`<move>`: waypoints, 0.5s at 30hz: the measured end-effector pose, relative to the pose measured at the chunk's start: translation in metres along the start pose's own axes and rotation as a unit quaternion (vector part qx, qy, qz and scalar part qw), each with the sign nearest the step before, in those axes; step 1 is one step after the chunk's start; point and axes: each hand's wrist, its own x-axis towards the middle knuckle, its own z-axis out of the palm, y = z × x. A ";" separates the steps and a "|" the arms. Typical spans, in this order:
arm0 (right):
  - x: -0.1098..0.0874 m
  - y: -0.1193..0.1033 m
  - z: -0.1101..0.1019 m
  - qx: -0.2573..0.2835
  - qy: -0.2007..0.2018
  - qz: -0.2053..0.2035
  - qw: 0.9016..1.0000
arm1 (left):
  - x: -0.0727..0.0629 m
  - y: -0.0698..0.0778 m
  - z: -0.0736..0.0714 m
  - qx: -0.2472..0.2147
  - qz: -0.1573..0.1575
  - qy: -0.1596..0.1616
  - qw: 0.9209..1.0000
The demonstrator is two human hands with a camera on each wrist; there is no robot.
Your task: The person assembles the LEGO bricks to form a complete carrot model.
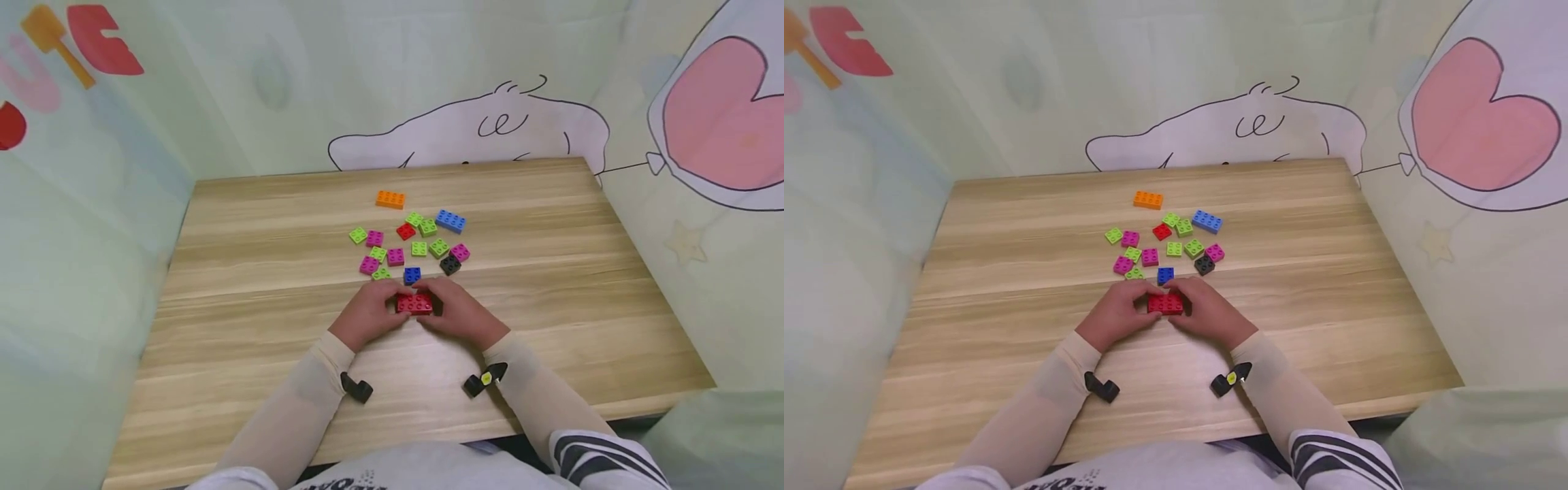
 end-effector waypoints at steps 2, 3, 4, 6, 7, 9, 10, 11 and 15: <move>0.001 0.000 0.001 0.004 0.003 -0.003 1.000 | 0.000 -0.001 0.001 0.000 0.003 0.000 1.000; 0.002 0.000 0.002 0.006 0.005 -0.003 1.000 | 0.001 -0.001 0.001 0.001 0.005 0.002 1.000; 0.003 0.001 0.002 0.007 0.006 -0.004 1.000 | 0.001 0.000 0.001 0.002 0.009 0.004 1.000; 0.004 0.001 0.003 0.011 0.008 -0.004 1.000 | 0.003 0.000 0.002 0.006 0.015 0.006 1.000; 0.004 0.002 0.003 0.012 0.008 -0.004 1.000 | 0.004 0.001 0.003 0.007 0.017 0.008 1.000; 0.005 0.003 0.004 0.013 0.012 -0.004 1.000 | 0.004 0.001 0.004 0.013 0.020 0.011 1.000; 0.006 0.003 0.005 0.013 0.013 -0.004 1.000 | 0.005 0.001 0.005 0.015 0.022 0.011 1.000; 0.006 0.004 0.005 0.014 0.014 -0.005 1.000 | 0.005 0.002 0.006 0.018 0.024 0.012 0.999; 0.006 0.004 0.007 0.016 0.019 -0.007 1.000 | 0.005 0.007 0.007 0.031 0.023 0.011 0.999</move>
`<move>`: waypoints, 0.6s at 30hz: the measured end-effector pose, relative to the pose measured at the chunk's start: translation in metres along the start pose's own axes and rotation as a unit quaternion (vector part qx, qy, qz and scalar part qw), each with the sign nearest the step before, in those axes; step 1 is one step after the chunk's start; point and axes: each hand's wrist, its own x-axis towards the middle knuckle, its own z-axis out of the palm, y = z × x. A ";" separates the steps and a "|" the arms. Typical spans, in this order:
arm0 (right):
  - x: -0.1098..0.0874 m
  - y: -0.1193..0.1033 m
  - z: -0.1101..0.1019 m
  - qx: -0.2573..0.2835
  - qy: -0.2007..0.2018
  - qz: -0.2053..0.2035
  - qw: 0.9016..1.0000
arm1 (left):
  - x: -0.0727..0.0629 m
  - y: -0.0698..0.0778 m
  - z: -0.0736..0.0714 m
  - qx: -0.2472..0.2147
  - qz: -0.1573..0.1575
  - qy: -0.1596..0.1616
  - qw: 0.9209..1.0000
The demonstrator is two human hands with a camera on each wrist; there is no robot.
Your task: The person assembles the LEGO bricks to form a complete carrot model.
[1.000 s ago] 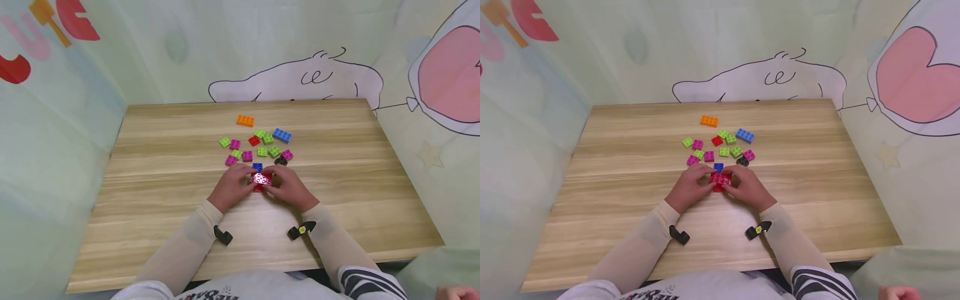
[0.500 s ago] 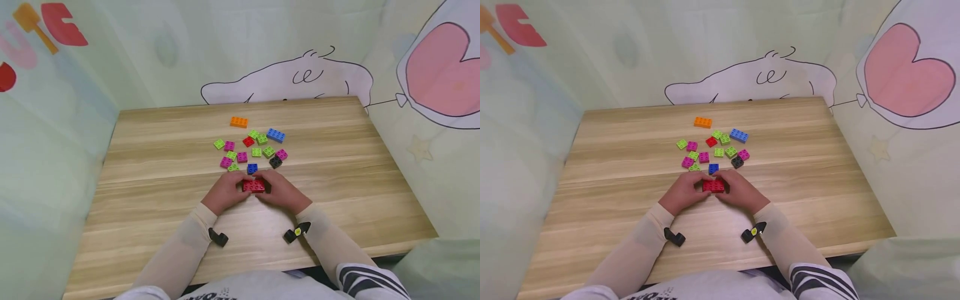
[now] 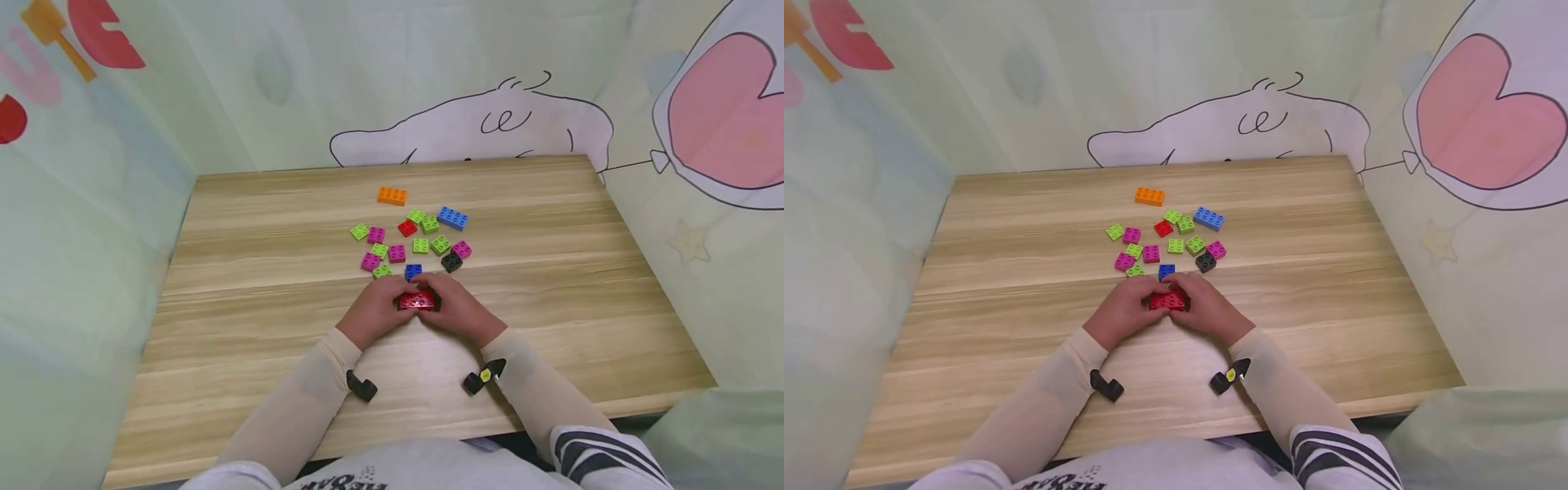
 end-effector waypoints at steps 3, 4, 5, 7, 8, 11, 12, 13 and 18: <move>0.000 -0.001 0.000 0.001 0.005 -0.001 1.000 | 0.001 0.004 0.000 0.009 -0.006 -0.002 1.000; 0.000 -0.001 -0.001 0.001 0.007 0.000 1.000 | 0.002 0.004 0.000 0.011 -0.008 -0.002 1.000; 0.000 -0.001 -0.001 0.002 0.010 0.000 1.000 | 0.003 0.005 -0.001 0.011 -0.012 -0.003 1.000; 0.000 -0.002 -0.002 0.005 0.011 0.003 1.000 | 0.005 0.006 -0.001 0.009 -0.019 -0.005 1.000; 0.000 -0.002 -0.003 0.005 0.011 0.003 1.000 | 0.005 0.007 -0.001 0.005 -0.023 -0.007 1.000; -0.002 -0.001 -0.004 0.000 0.007 -0.009 1.000 | 0.005 0.006 0.000 -0.002 -0.033 -0.013 0.999; -0.003 0.000 -0.004 -0.002 0.009 -0.017 1.000 | 0.004 0.005 0.001 -0.003 -0.034 -0.014 0.999; -0.004 0.001 -0.005 -0.003 0.016 -0.028 0.999 | 0.003 0.005 0.001 -0.005 -0.036 -0.016 0.999; -0.003 0.016 -0.021 -0.009 0.154 -0.074 0.985 | 0.001 0.001 0.002 0.004 -0.035 -0.018 0.999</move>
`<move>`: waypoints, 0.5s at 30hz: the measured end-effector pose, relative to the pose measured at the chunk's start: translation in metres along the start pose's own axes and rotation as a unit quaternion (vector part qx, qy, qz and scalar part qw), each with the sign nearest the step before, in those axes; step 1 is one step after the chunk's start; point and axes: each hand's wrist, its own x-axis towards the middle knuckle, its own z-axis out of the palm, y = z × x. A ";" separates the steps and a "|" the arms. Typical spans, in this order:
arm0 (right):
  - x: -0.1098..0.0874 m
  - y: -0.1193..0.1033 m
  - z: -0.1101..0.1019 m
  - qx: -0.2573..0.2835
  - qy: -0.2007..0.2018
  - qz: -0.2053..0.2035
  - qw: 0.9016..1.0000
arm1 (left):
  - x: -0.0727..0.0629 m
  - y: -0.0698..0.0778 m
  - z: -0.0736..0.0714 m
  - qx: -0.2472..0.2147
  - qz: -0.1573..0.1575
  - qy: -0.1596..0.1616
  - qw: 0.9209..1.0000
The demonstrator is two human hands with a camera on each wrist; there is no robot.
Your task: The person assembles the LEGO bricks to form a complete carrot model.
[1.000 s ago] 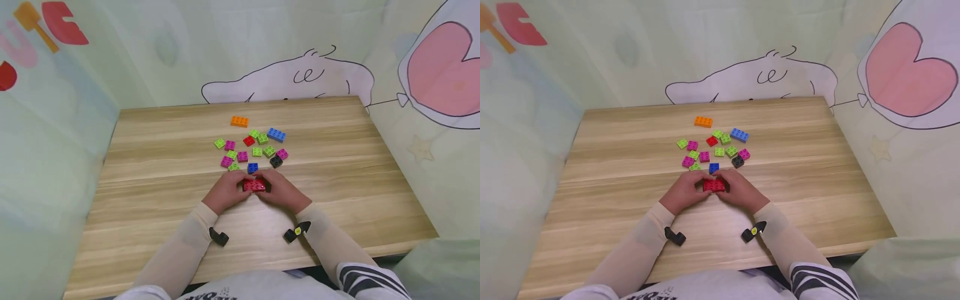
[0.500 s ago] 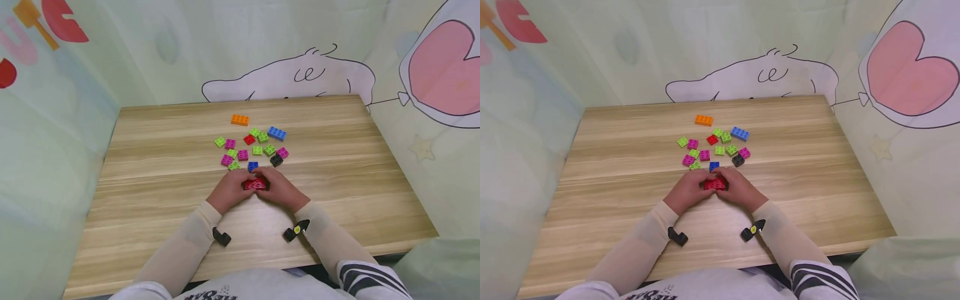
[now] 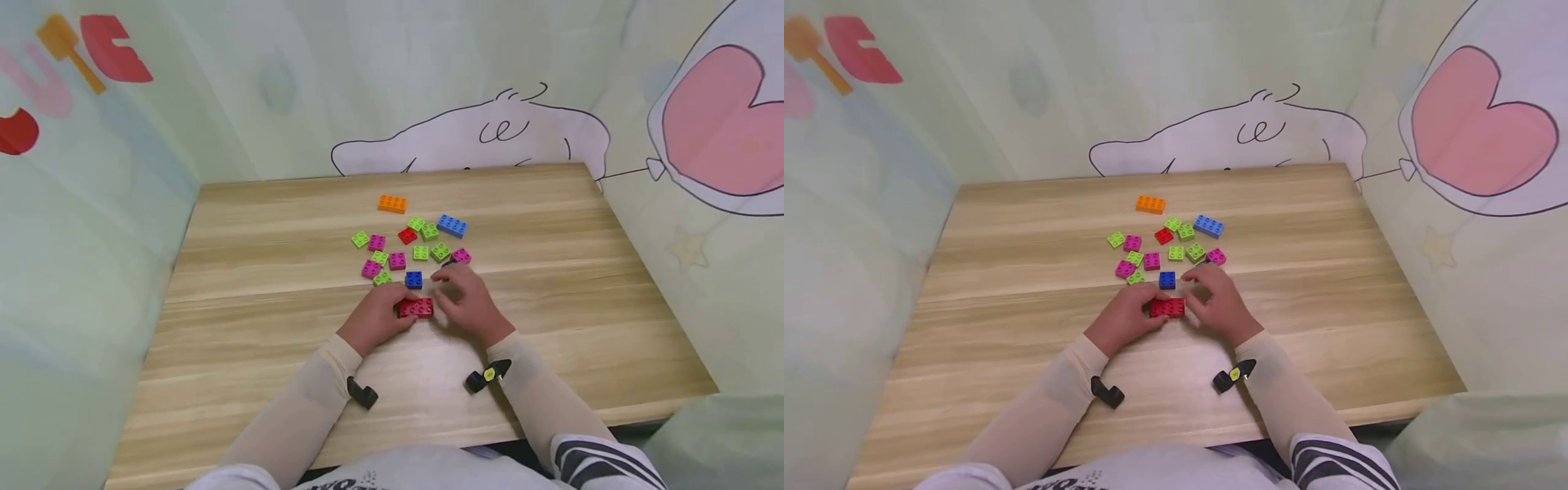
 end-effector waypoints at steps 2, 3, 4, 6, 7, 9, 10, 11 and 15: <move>0.005 0.013 -0.009 -0.023 0.063 0.015 0.998 | -0.002 -0.001 0.000 0.008 -0.001 0.002 1.000; 0.008 0.020 -0.013 -0.038 0.082 0.031 0.995 | -0.002 -0.001 0.000 0.012 -0.001 0.005 1.000; 0.011 0.028 -0.017 -0.049 0.090 0.048 0.994 | -0.003 -0.001 0.000 0.015 -0.001 0.009 1.000; 0.017 0.041 -0.025 -0.069 0.076 0.080 0.992 | -0.003 -0.001 -0.001 0.016 -0.002 0.015 1.000; 0.019 0.046 -0.028 -0.076 0.059 0.096 0.991 | -0.003 -0.001 -0.002 0.015 -0.003 0.017 1.000; 0.022 0.054 -0.032 -0.082 0.020 0.118 0.989 | -0.004 -0.001 -0.002 0.012 -0.003 0.015 1.000; 0.023 0.056 -0.033 -0.083 0.003 0.127 0.988 | -0.004 -0.001 -0.002 0.012 -0.003 0.013 1.000; 0.023 0.057 -0.034 -0.084 -0.010 0.136 0.987 | -0.004 -0.001 -0.002 0.010 -0.003 0.009 1.000; 0.023 0.056 -0.037 -0.084 -0.031 0.163 0.983 | -0.003 -0.001 -0.002 0.009 -0.003 0.003 1.000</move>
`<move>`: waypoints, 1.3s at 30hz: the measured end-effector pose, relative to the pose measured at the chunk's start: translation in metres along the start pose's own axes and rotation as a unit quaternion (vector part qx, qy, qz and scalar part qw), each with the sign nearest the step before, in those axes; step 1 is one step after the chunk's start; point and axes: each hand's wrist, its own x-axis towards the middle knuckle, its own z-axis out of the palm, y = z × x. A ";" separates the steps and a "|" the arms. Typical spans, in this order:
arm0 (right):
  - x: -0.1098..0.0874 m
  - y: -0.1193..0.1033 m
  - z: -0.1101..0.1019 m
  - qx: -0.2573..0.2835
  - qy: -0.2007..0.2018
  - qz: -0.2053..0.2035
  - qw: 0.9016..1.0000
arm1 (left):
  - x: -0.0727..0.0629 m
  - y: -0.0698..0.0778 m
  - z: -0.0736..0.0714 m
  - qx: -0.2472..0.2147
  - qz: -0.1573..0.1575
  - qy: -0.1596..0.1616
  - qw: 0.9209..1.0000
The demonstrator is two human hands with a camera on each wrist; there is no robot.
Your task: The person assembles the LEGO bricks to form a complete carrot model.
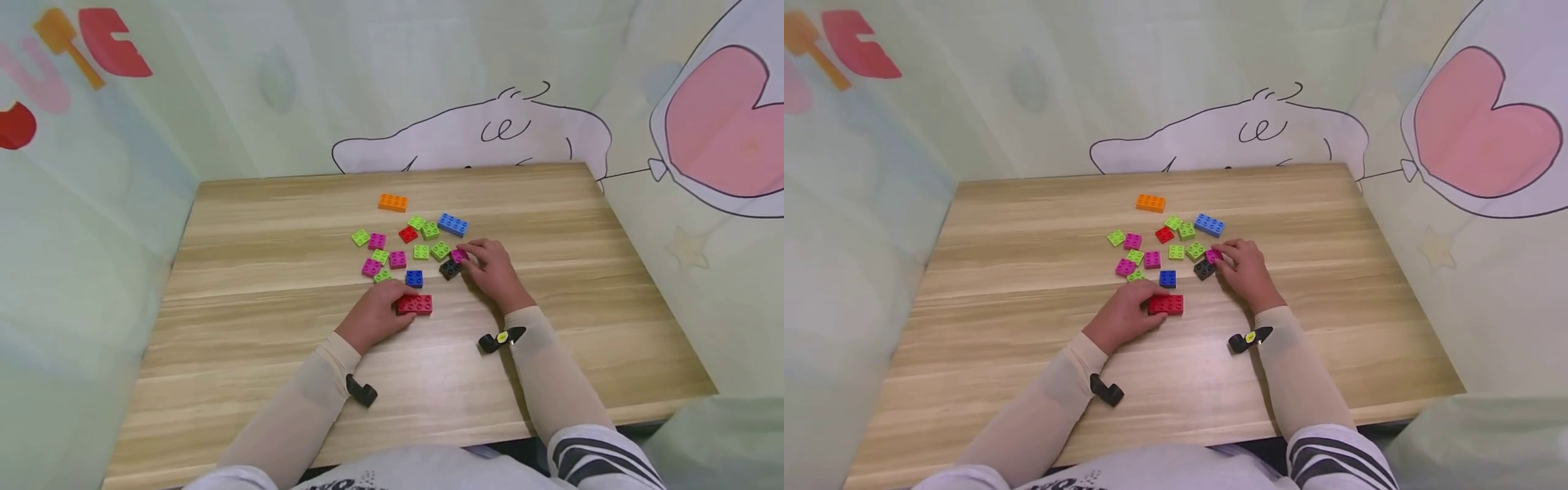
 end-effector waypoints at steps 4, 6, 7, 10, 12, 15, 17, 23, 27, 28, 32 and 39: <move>-0.003 -0.001 -0.001 -0.006 -0.003 0.006 1.000 | 0.000 0.000 0.000 0.002 0.001 0.003 1.000; -0.003 -0.001 -0.002 -0.014 -0.003 0.005 1.000 | 0.000 0.000 0.000 0.004 -0.002 0.002 1.000; -0.004 -0.001 -0.002 -0.017 -0.002 0.007 1.000 | 0.000 0.000 0.000 0.005 -0.004 0.002 1.000; -0.007 -0.003 -0.004 -0.005 0.004 0.036 0.999 | 0.000 0.000 0.001 0.008 -0.008 0.000 1.000; -0.010 -0.005 -0.005 0.012 0.013 0.065 0.998 | 0.000 0.000 0.000 0.007 -0.009 0.001 1.000; -0.016 -0.008 -0.007 0.036 0.040 0.075 0.996 | 0.001 -0.001 0.001 0.005 -0.009 0.001 1.000; -0.020 -0.009 -0.006 0.053 0.067 0.034 0.996 | 0.001 -0.002 0.001 0.002 -0.009 0.001 1.000; -0.045 -0.034 0.006 0.097 0.051 -0.139 0.984 | 0.002 -0.004 0.002 -0.004 0.004 0.005 1.000; -0.054 -0.052 0.017 0.091 -0.017 -0.182 0.979 | 0.001 -0.003 0.000 0.000 0.006 0.008 1.000; -0.054 -0.054 0.018 0.087 -0.027 -0.184 0.979 | 0.001 -0.004 0.000 0.000 0.007 0.010 1.000; -0.055 -0.059 0.021 0.083 -0.032 -0.177 0.980 | 0.001 -0.003 -0.001 0.000 0.011 0.011 1.000; -0.056 -0.054 0.019 0.093 -0.031 -0.148 0.984 | 0.001 -0.001 0.001 0.002 0.004 0.010 1.000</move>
